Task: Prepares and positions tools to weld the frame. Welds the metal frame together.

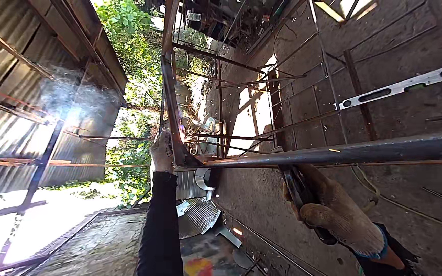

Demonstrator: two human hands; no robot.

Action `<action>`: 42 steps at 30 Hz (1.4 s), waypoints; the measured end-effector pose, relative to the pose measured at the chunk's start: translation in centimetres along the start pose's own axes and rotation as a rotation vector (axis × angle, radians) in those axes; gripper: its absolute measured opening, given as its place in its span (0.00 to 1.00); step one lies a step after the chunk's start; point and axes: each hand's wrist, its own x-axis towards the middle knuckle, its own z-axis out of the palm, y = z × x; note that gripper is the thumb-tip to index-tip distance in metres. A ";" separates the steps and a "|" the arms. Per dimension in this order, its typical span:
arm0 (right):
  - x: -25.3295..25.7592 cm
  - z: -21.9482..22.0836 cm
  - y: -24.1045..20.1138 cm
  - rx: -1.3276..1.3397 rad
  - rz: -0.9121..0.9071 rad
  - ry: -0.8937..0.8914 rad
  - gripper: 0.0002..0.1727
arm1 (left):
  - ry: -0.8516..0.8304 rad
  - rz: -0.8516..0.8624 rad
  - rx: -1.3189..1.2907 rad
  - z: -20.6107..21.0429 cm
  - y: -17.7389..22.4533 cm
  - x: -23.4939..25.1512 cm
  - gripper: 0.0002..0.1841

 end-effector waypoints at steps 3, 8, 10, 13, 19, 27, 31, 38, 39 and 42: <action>0.0 0.0 0.0 -0.014 0.012 0.001 0.62 | -0.007 0.003 -0.009 0.0 0.0 -0.1 0.21; -0.1 0.3 -0.1 -0.070 -0.019 0.015 0.63 | 0.001 -0.001 -0.010 0.2 0.2 0.0 0.23; -0.1 0.4 -0.1 -0.085 -0.029 0.019 0.62 | 0.001 0.000 -0.026 0.2 0.3 -0.1 0.23; -0.2 0.7 0.0 -0.052 -0.034 0.063 0.62 | 0.004 -0.005 0.004 0.2 0.5 -0.3 0.24; -0.6 0.5 0.6 0.019 -0.006 0.054 0.64 | -0.018 -0.018 -0.031 0.0 -0.1 0.3 0.23; -0.6 0.5 -0.1 -0.064 -0.028 0.002 0.63 | 0.039 -0.015 0.008 0.3 0.4 -0.5 0.24; -0.4 0.1 -0.3 -0.013 0.001 -0.020 0.63 | -0.005 -0.028 -0.022 0.3 0.5 -0.6 0.24; -0.8 0.7 -1.4 -0.007 -0.009 -0.014 0.64 | -0.020 0.035 0.024 0.1 0.2 -0.6 0.27; -1.0 1.1 -1.5 -0.015 -0.024 0.006 0.64 | -0.024 0.029 0.000 0.1 0.1 -0.6 0.28; -1.7 2.3 -1.4 -0.020 -0.142 0.160 0.64 | -0.066 0.028 -0.123 0.1 0.6 -0.8 0.26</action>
